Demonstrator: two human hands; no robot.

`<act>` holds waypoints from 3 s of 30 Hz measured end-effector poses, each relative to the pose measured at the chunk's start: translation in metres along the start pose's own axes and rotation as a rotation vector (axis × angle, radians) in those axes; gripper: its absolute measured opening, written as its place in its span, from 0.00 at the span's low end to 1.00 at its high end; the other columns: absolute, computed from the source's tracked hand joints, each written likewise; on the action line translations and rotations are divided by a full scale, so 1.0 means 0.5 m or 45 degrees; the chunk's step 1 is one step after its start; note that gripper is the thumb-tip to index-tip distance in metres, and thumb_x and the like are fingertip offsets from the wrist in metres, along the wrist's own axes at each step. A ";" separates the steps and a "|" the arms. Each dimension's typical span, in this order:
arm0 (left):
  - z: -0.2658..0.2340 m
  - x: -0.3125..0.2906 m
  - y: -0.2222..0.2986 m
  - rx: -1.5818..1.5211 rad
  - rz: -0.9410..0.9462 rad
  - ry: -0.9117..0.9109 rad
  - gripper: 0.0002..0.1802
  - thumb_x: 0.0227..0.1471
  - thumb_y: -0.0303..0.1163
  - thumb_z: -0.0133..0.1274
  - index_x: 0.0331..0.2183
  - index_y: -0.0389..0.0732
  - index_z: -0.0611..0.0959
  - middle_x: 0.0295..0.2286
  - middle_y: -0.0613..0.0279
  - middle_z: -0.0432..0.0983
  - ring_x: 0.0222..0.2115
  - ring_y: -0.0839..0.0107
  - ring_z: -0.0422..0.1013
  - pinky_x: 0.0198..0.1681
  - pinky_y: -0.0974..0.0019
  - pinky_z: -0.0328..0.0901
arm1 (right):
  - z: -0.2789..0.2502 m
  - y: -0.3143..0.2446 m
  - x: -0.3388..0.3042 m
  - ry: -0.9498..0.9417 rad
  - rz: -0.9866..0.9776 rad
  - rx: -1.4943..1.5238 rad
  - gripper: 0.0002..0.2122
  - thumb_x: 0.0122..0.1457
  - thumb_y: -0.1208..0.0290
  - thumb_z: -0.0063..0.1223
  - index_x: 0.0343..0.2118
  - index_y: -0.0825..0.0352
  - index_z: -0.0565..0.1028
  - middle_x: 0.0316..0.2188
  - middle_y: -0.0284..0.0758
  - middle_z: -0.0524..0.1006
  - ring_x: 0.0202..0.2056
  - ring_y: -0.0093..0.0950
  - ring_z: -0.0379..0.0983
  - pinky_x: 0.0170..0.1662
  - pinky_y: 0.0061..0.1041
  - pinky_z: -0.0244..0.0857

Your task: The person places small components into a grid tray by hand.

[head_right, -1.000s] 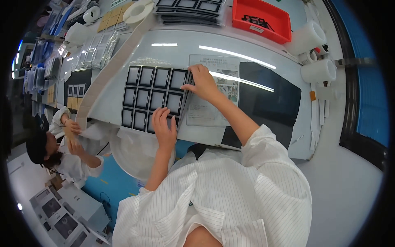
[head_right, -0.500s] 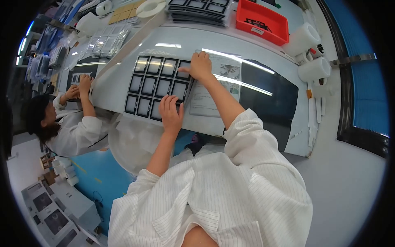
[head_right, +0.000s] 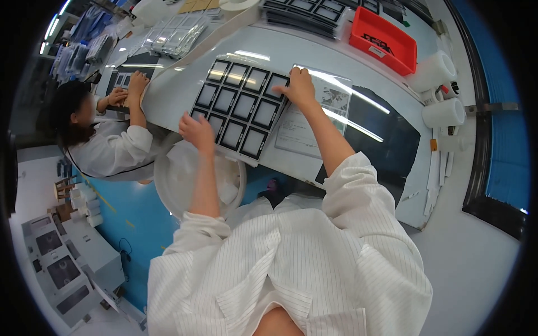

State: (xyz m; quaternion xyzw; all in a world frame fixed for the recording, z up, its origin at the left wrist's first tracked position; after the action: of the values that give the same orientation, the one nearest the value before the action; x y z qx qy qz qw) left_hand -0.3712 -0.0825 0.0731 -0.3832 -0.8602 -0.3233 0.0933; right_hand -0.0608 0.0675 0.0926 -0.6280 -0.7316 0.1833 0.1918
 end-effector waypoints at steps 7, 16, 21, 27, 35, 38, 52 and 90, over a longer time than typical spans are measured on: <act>0.051 0.103 -0.057 0.153 0.097 -0.548 0.09 0.51 0.37 0.54 0.31 0.43 0.78 0.31 0.58 0.75 0.34 0.55 0.70 0.38 0.53 0.63 | 0.006 -0.004 -0.008 0.096 -0.030 -0.179 0.38 0.30 0.48 0.72 0.39 0.73 0.68 0.39 0.43 0.69 0.44 0.41 0.67 0.43 0.35 0.68; 0.070 0.088 -0.080 -0.356 0.037 -0.367 0.10 0.49 0.33 0.56 0.29 0.37 0.76 0.27 0.54 0.73 0.30 0.56 0.70 0.35 0.56 0.64 | 0.006 0.022 0.070 -0.179 0.074 -0.160 0.38 0.33 0.49 0.71 0.41 0.76 0.67 0.34 0.44 0.73 0.37 0.39 0.73 0.40 0.33 0.70; -0.021 0.020 -0.070 -0.324 0.291 0.136 0.16 0.48 0.33 0.57 0.36 0.34 0.73 0.35 0.52 0.70 0.41 0.59 0.65 0.40 0.58 0.63 | -0.038 -0.007 0.025 -0.188 0.152 0.822 0.24 0.48 0.62 0.64 0.42 0.73 0.68 0.29 0.34 0.74 0.29 0.25 0.75 0.30 0.23 0.72; -0.074 -0.206 -0.062 -1.595 -1.148 -0.822 0.15 0.56 0.39 0.53 0.36 0.38 0.72 0.32 0.58 0.73 0.32 0.70 0.71 0.33 0.71 0.67 | -0.189 0.102 -0.131 -0.336 0.254 1.340 0.15 0.57 0.68 0.56 0.45 0.63 0.70 0.27 0.27 0.73 0.28 0.17 0.73 0.30 0.17 0.70; -0.108 -0.519 0.245 -1.719 -0.656 -2.015 0.11 0.56 0.33 0.51 0.31 0.33 0.76 0.29 0.54 0.78 0.29 0.69 0.77 0.32 0.74 0.71 | -0.391 0.336 -0.346 0.180 0.225 -0.797 0.33 0.45 0.51 0.64 0.52 0.68 0.69 0.44 0.45 0.73 0.44 0.38 0.71 0.47 0.34 0.66; -0.085 -0.564 0.287 -1.722 -0.497 -2.075 0.09 0.57 0.31 0.51 0.30 0.34 0.77 0.30 0.55 0.79 0.29 0.70 0.76 0.34 0.73 0.70 | -0.268 0.162 -0.460 -0.374 0.084 -0.078 0.38 0.47 0.46 0.59 0.54 0.72 0.64 0.54 0.52 0.65 0.55 0.44 0.61 0.58 0.38 0.54; -0.124 -0.544 0.477 -1.922 0.565 -2.092 0.09 0.56 0.30 0.51 0.29 0.35 0.81 0.25 0.71 0.74 0.25 0.83 0.63 0.30 0.78 0.58 | -0.411 0.044 -0.521 -0.570 0.048 0.103 0.29 0.61 0.46 0.36 0.49 0.72 0.70 0.43 0.49 0.74 0.46 0.43 0.69 0.50 0.34 0.61; -0.064 -0.541 0.385 -1.334 0.205 -2.719 0.13 0.53 0.26 0.51 0.41 0.33 0.78 0.34 0.61 0.78 0.36 0.75 0.74 0.40 0.71 0.70 | -0.312 0.098 -0.570 -1.582 0.382 0.371 0.37 0.51 0.71 0.41 0.64 0.68 0.42 0.65 0.41 0.47 0.66 0.34 0.40 0.65 0.30 0.35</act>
State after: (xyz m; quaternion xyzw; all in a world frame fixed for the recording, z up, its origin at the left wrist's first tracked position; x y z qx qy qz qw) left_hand -0.0490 -0.1687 0.0805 -0.5027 -0.2396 -0.1459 -0.8176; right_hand 0.0994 -0.2031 0.1873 -0.4680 -0.5782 0.6341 -0.2111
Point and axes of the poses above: each hand's wrist, its own x-axis towards the middle knuckle, its own z-axis out of the palm, y = z × x, the point moved 7 cm from there along x, towards the middle knuckle
